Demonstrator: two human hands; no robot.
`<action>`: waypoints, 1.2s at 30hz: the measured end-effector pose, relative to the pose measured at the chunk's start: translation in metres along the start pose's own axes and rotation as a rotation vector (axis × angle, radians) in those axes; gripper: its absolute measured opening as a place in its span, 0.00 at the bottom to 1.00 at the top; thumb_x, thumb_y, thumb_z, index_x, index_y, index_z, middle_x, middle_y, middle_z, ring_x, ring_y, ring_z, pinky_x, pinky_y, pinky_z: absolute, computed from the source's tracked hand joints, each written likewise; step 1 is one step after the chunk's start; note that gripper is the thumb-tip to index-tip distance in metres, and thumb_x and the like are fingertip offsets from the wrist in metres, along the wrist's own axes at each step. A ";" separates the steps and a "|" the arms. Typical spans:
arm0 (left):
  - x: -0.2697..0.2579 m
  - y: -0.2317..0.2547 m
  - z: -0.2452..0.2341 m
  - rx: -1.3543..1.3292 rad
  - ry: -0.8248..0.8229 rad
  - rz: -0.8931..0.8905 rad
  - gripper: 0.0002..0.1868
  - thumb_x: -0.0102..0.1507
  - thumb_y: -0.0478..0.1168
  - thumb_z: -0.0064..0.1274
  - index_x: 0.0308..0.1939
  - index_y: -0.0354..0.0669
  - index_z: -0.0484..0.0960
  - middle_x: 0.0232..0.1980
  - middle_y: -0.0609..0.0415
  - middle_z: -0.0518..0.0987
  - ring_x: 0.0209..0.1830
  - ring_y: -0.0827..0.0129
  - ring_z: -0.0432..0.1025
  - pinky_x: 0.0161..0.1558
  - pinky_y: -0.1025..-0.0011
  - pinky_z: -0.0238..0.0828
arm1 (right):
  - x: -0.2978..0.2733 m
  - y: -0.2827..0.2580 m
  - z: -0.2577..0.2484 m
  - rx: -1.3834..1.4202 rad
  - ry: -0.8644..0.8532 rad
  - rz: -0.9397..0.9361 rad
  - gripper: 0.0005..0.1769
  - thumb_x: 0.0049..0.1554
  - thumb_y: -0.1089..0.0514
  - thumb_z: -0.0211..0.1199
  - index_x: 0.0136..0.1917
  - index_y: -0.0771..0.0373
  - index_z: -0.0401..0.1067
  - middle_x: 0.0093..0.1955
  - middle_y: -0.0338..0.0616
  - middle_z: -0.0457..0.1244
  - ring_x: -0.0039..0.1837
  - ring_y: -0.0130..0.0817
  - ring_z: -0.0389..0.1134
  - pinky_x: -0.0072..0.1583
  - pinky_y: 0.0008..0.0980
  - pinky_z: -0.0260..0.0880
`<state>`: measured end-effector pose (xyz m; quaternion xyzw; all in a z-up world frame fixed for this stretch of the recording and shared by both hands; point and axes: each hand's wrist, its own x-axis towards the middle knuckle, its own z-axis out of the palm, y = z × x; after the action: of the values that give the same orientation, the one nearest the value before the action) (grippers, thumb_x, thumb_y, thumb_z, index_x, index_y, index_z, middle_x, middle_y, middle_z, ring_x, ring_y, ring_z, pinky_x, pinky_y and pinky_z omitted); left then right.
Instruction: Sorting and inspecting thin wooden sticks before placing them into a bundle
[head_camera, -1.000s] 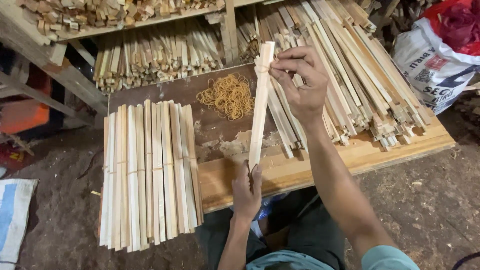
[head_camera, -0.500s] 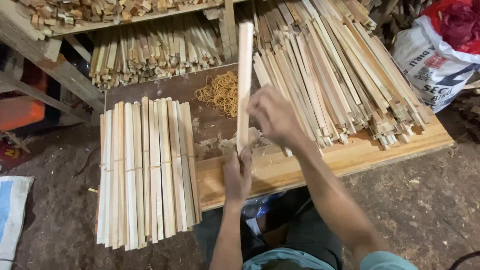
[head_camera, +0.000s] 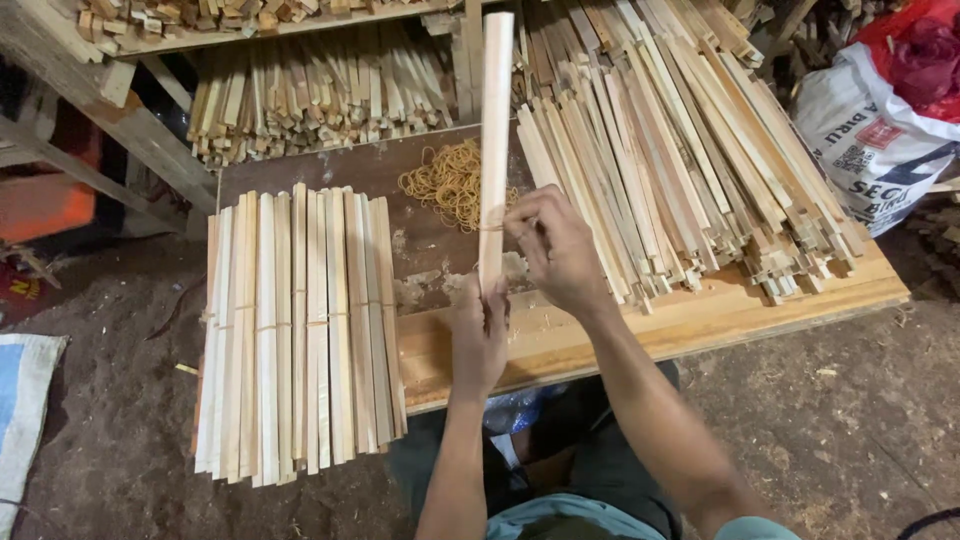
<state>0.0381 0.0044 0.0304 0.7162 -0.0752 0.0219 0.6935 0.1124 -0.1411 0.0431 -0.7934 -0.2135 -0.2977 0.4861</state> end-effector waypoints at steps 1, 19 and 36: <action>0.000 -0.007 -0.003 -0.001 0.001 -0.001 0.08 0.73 0.43 0.37 0.43 0.47 0.71 0.23 0.63 0.71 0.23 0.79 0.63 0.28 0.80 0.61 | -0.002 -0.005 0.002 0.000 -0.002 0.000 0.02 0.63 0.63 0.61 0.50 0.60 0.74 0.47 0.44 0.65 0.49 0.38 0.69 0.48 0.33 0.71; -0.037 -0.004 -0.081 0.204 0.313 0.006 0.26 0.69 0.58 0.42 0.59 0.41 0.71 0.35 0.39 0.79 0.24 0.58 0.77 0.26 0.66 0.75 | -0.010 -0.047 0.109 0.762 -0.119 0.722 0.16 0.58 0.56 0.69 0.58 0.64 0.75 0.40 0.41 0.70 0.37 0.25 0.70 0.35 0.23 0.73; -0.050 0.046 -0.163 0.889 0.340 -0.535 0.23 0.67 0.42 0.52 0.67 0.51 0.73 0.51 0.49 0.71 0.49 0.61 0.69 0.49 0.59 0.70 | -0.046 -0.024 0.258 0.293 -0.212 0.483 0.30 0.50 0.53 0.76 0.64 0.58 0.71 0.44 0.40 0.65 0.42 0.22 0.68 0.43 0.20 0.72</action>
<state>-0.0053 0.1697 0.0754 0.9208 0.2394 -0.0100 0.3077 0.1325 0.0989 -0.0633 -0.7692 -0.1089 -0.0549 0.6272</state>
